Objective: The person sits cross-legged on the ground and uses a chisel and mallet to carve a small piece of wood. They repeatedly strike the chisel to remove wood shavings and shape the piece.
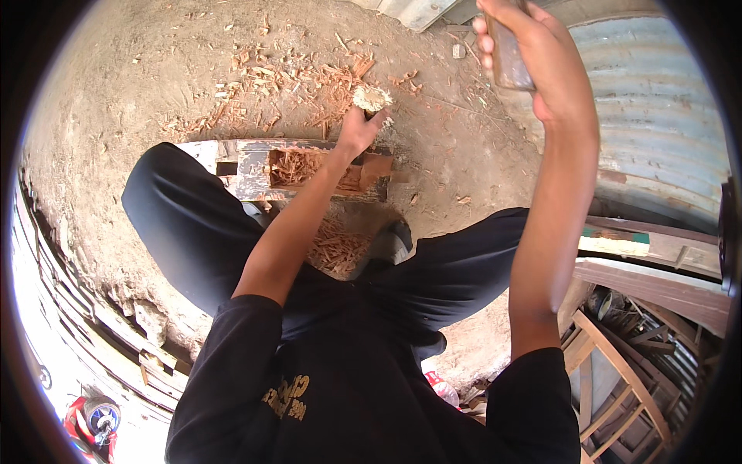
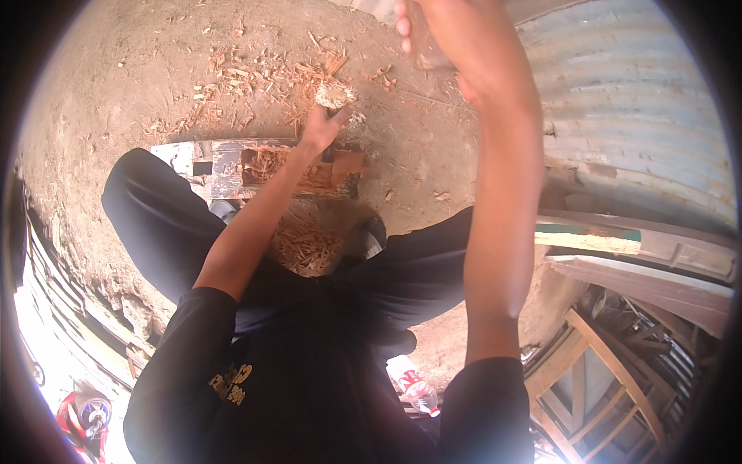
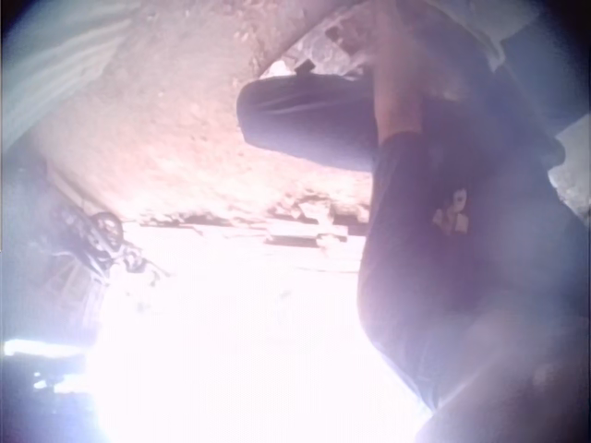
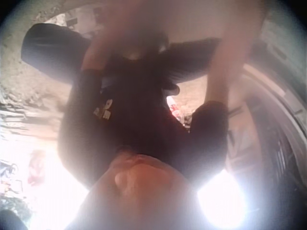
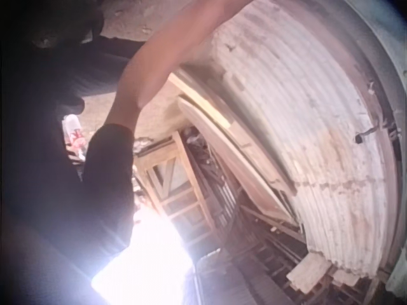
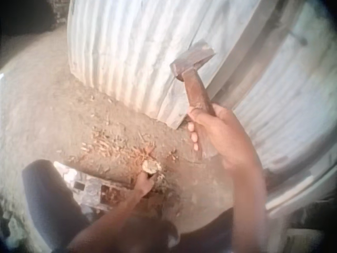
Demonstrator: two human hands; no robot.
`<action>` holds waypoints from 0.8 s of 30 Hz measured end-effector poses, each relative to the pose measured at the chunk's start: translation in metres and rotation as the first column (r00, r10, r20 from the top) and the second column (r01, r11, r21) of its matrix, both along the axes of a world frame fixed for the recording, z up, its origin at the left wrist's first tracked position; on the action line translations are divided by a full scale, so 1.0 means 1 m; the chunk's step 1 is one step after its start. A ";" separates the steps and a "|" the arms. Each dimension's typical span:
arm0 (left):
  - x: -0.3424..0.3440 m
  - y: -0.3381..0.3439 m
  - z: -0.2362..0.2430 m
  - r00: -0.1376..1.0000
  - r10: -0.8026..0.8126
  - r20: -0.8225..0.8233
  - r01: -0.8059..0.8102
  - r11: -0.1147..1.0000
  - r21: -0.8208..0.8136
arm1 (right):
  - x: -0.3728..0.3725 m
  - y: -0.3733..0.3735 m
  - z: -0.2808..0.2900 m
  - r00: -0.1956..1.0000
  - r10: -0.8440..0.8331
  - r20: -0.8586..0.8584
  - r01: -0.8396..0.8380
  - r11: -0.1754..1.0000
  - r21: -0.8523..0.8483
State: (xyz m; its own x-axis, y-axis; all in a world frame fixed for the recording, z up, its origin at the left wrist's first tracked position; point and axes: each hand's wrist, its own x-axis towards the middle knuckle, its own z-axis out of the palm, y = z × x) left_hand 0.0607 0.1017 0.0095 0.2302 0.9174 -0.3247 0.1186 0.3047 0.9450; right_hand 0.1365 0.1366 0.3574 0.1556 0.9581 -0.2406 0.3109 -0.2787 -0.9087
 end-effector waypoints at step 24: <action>0.004 0.003 -0.033 1.000 -0.022 0.003 0.022 0.999 -0.024 | 0.025 -0.010 -0.032 0.997 -0.047 -0.065 0.061 0.969 0.239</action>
